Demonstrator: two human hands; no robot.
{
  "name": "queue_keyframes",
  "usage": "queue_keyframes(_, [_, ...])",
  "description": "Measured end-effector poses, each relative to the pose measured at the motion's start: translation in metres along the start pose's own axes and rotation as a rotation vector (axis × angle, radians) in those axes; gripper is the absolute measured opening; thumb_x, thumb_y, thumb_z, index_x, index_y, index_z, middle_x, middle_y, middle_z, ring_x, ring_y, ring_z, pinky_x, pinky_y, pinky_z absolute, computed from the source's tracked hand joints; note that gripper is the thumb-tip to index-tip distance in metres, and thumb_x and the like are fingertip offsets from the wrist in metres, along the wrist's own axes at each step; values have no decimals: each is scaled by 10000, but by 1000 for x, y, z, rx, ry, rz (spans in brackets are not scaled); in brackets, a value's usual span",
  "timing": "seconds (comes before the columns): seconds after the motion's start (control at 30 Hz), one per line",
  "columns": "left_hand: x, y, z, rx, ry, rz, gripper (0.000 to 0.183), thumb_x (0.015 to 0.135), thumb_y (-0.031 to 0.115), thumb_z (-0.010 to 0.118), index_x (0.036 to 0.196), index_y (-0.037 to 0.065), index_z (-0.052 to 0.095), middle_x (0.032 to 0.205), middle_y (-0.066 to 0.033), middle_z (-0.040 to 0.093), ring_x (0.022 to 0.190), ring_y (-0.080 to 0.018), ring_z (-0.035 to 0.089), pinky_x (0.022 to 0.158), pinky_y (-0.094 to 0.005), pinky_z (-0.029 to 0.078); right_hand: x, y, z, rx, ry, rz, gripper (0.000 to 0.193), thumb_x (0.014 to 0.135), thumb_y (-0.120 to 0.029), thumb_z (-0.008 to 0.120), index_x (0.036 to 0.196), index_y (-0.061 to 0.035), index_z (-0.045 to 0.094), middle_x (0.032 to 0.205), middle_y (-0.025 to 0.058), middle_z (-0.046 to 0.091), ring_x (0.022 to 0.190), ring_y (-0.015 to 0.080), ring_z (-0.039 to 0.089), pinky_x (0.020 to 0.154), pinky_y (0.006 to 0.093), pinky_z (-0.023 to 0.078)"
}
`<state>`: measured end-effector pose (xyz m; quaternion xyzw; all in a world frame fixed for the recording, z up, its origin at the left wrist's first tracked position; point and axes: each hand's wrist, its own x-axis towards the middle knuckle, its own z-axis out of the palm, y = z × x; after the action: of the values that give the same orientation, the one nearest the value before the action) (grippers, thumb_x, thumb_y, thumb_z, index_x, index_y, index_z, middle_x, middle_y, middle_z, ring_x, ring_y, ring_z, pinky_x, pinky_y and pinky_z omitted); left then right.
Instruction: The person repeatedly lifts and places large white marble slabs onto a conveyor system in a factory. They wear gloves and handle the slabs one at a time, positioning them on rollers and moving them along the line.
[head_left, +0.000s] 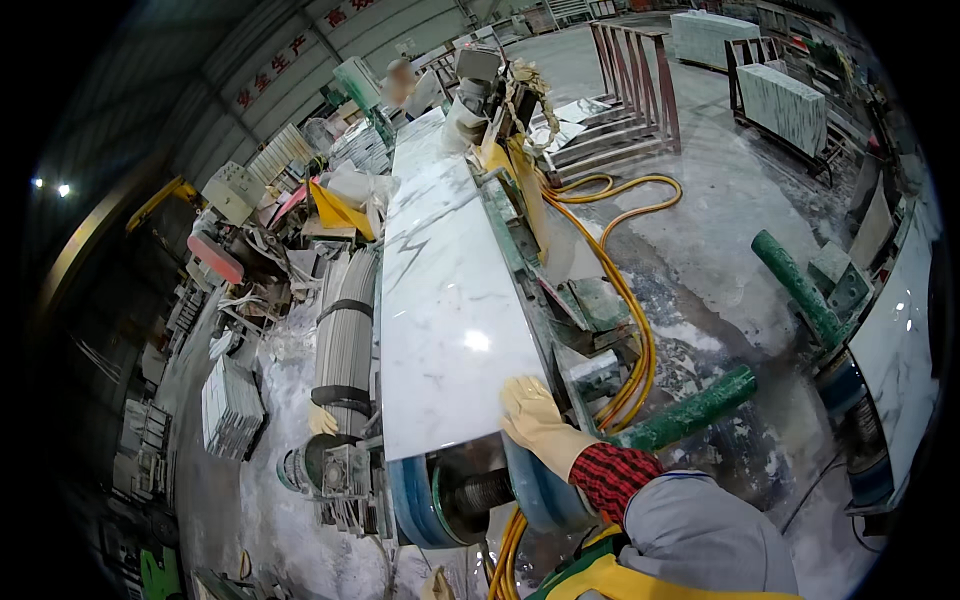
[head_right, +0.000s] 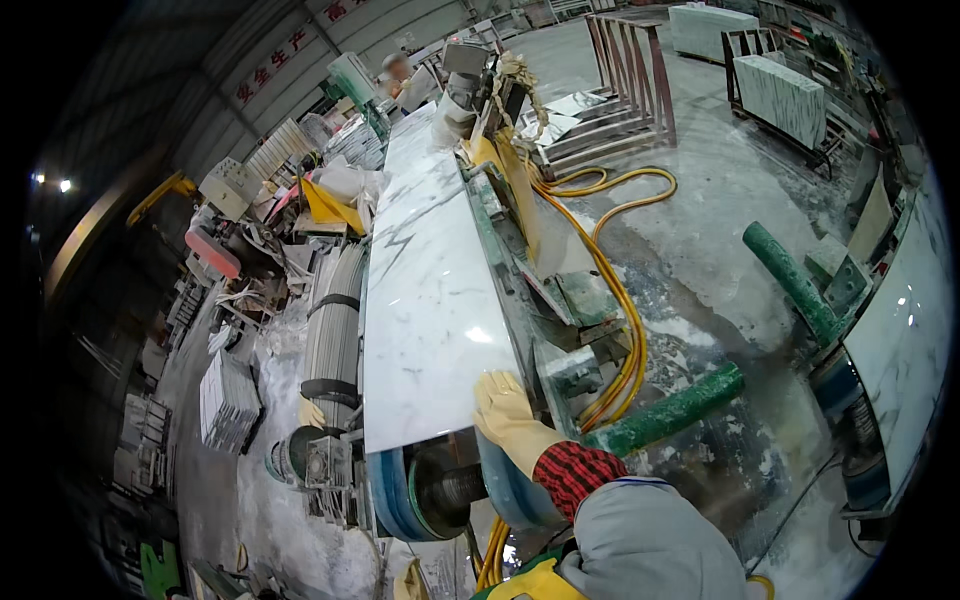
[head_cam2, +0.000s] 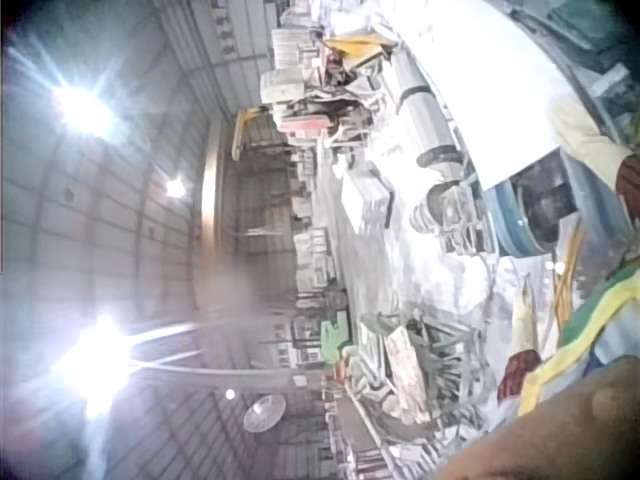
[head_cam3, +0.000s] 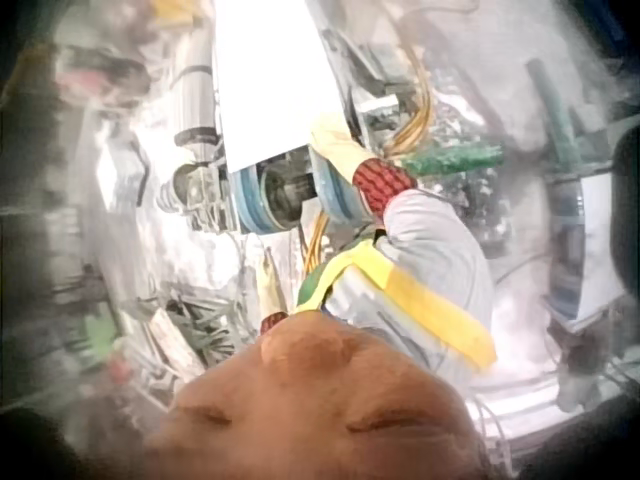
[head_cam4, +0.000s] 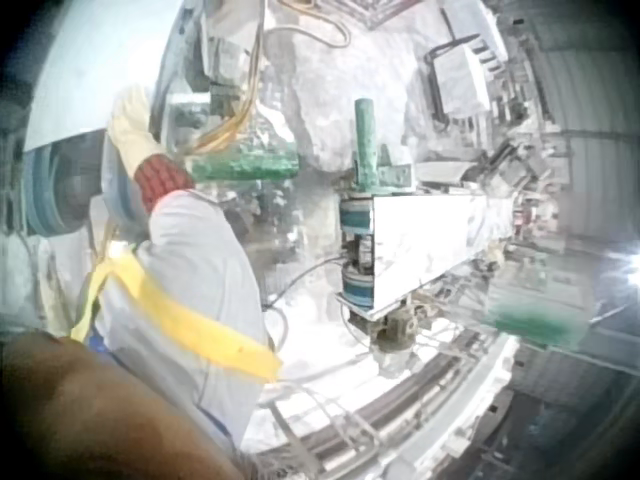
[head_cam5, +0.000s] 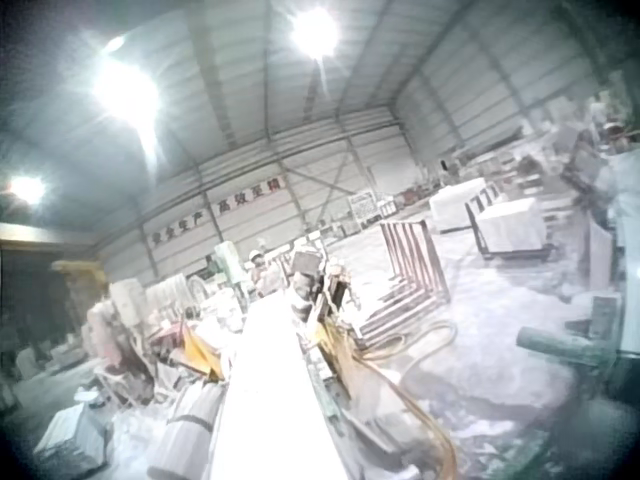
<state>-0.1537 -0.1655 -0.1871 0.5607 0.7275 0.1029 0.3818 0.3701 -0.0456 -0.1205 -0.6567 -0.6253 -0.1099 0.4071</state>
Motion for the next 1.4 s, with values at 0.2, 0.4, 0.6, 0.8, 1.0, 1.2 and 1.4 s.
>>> queue_keyframes(0.2, [43, 38, -21, 172, 213, 276, 494, 1174, 300, 547, 1605, 72, 625, 1609, -213, 628, 1468, -422, 585, 1251, -544, 430, 8, -18, -21, 100, -308, 49, 488, 924, -305, 704, 1297, 10, 697, 1396, 216, 680, 1344, 413, 598, 1240, 537, 412])
queue_keyframes(0.4, [90, 137, -27, 401, 437, 851, 496, 1172, 278, 561, 1618, 68, 610, 1620, -218, 628, 1488, -429, 583, 1259, -569, 431, 2, -13, -23, 23, -116, -47, 441, 940, -311, 703, 1259, -7, 685, 1215, 179, 677, 1226, 392, 623, 1132, 506, 465])
queue_keyframes(0.6, [193, 178, -38, 537, 396, 951, 547, 1144, 168, 657, 1659, 20, 544, 1656, -299, 560, 1503, -514, 543, 1242, -613, 441, -3, -16, -1, 51, -41, -33, 403, 935, -274, 718, 1255, -32, 680, 1172, 179, 675, 1177, 393, 638, 1089, 520, 495])
queue_keyframes(0.8, [215, 244, -33, 605, 300, 1035, 613, 1069, 313, 693, 1609, 44, 586, 1630, -322, 557, 1526, -520, 501, 1279, -664, 336, 4, -30, -39, -143, -38, 15, 374, 948, -276, 726, 1251, -60, 691, 1262, 145, 671, 1217, 372, 630, 1135, 512, 472])
queue_keyframes(1.0, [212, 265, -34, 569, 275, 1121, 574, 1047, 296, 686, 1558, 44, 612, 1599, -319, 567, 1489, -537, 505, 1286, -659, 320, -6, -29, -29, -285, -136, 78, 466, 969, -300, 725, 1361, -49, 691, 1441, 164, 662, 1363, 377, 605, 1220, 533, 431])
queue_keyframes(1.2, [213, 258, -38, 479, 258, 1147, 520, 1061, 270, 664, 1522, 31, 634, 1606, -313, 577, 1496, -534, 513, 1291, -666, 327, -8, -32, -27, -253, -153, 100, 484, 968, -273, 731, 1391, -42, 689, 1445, 186, 684, 1386, 409, 615, 1240, 550, 446])
queue_keyframes(1.4, [194, 279, -65, 329, 364, 1249, 406, 969, 249, 710, 1334, 72, 684, 1294, -239, 658, 1217, -464, 610, 1061, -587, 471, 2, -40, -23, -231, -132, -5, 474, 916, -225, 765, 1335, -10, 716, 1381, 228, 721, 1329, 456, 643, 1199, 573, 482])
